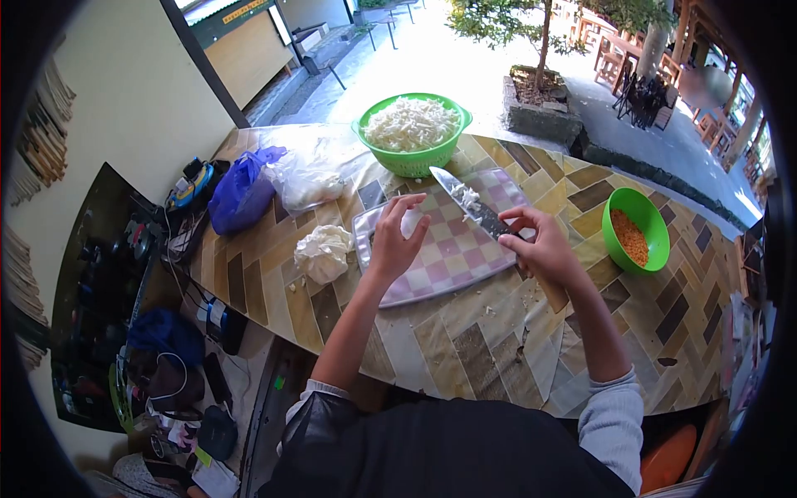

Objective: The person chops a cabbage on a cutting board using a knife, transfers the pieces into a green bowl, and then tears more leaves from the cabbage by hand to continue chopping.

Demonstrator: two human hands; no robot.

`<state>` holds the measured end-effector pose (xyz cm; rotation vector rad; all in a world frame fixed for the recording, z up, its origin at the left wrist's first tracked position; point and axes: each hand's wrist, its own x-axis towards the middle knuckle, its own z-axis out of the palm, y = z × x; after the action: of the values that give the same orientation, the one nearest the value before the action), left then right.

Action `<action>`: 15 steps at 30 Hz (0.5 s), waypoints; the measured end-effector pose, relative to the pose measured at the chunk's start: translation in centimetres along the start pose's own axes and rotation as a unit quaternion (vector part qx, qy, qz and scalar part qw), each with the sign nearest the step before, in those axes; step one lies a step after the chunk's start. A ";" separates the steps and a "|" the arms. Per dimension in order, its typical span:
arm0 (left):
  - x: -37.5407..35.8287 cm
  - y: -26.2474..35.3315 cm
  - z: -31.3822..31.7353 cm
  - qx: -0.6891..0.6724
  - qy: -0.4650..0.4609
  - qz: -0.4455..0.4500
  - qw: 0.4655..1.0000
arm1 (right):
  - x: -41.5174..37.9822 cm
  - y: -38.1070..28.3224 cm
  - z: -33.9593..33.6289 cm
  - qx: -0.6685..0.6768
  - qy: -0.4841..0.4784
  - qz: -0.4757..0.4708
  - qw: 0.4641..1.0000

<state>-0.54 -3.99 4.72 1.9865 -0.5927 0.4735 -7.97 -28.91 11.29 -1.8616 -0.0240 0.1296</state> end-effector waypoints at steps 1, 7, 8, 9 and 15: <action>0.8 0.5 -0.8 0.000 -0.006 0.002 1.000 | 0.9 -1.1 -0.4 -0.007 0.002 -0.005 1.000; 5.4 -0.2 -3.8 0.012 -0.006 0.018 1.000 | 7.4 -6.7 -1.7 -0.045 -0.002 -0.052 0.998; 6.3 -0.8 -4.0 0.013 -0.004 0.022 1.000 | 9.0 -7.4 -1.5 -0.107 0.014 -0.109 0.988; 7.1 -1.4 -4.2 0.014 -0.002 0.026 1.000 | 10.7 -8.0 -1.2 -0.169 0.029 -0.165 0.971; 11.3 -4.8 -4.9 0.038 -0.031 0.015 0.999 | 19.6 -5.0 2.4 -0.450 0.057 -0.258 0.853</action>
<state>10.98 -0.06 9.84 2.0737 -0.6526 0.4590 11.49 -23.55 13.84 -2.7163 -0.5907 -0.4452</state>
